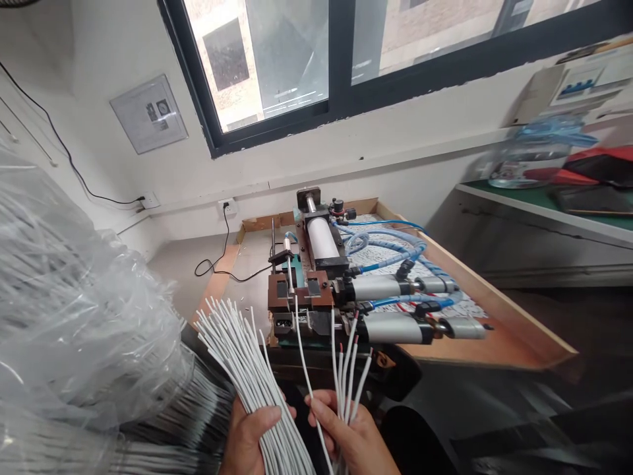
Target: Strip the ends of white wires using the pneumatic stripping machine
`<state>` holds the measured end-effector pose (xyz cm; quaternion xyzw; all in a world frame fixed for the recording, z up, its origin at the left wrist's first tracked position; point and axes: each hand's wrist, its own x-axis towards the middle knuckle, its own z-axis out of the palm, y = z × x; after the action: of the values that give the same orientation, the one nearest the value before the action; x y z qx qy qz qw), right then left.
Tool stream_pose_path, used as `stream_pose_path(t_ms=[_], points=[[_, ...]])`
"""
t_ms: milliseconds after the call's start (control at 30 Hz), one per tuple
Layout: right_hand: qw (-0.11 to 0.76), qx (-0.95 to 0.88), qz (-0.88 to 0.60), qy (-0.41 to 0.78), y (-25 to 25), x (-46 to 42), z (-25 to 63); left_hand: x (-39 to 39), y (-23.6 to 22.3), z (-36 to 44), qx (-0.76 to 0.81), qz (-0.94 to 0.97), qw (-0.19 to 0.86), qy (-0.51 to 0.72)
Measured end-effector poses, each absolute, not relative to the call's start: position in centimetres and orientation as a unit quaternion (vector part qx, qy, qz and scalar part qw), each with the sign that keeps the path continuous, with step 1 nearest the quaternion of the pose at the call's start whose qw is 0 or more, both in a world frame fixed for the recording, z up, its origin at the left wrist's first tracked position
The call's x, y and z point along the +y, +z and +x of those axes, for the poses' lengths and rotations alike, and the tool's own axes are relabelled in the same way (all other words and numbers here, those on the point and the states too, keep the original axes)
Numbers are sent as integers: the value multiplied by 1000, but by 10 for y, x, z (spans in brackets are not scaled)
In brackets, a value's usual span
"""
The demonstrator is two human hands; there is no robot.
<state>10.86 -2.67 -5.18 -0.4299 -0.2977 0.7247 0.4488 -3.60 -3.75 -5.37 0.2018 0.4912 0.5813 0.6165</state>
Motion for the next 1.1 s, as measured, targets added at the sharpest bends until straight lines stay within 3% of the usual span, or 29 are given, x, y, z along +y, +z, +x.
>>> stream_pose_path(t_ms=[500,667,800,900,1000,1100], points=[[435,-313,-457,710,-46,-18,111,-34,-42,-34,477,274,602,579],[438,-446,-484,613,-89,-19,111,-29,-37,-34,490,282,583,584],[344,-519,-560,546,-127,-17,117,-24,-32,-30,500,304,557,589],[407,-546,-546,489,-106,-5,120,-20,-28,-25,506,313,551,585],[464,-575,-386,552,-56,10,115,-16,-23,-20,513,347,544,566],[492,-539,-347,589,-23,18,105,-12,-20,-19,511,383,528,560]])
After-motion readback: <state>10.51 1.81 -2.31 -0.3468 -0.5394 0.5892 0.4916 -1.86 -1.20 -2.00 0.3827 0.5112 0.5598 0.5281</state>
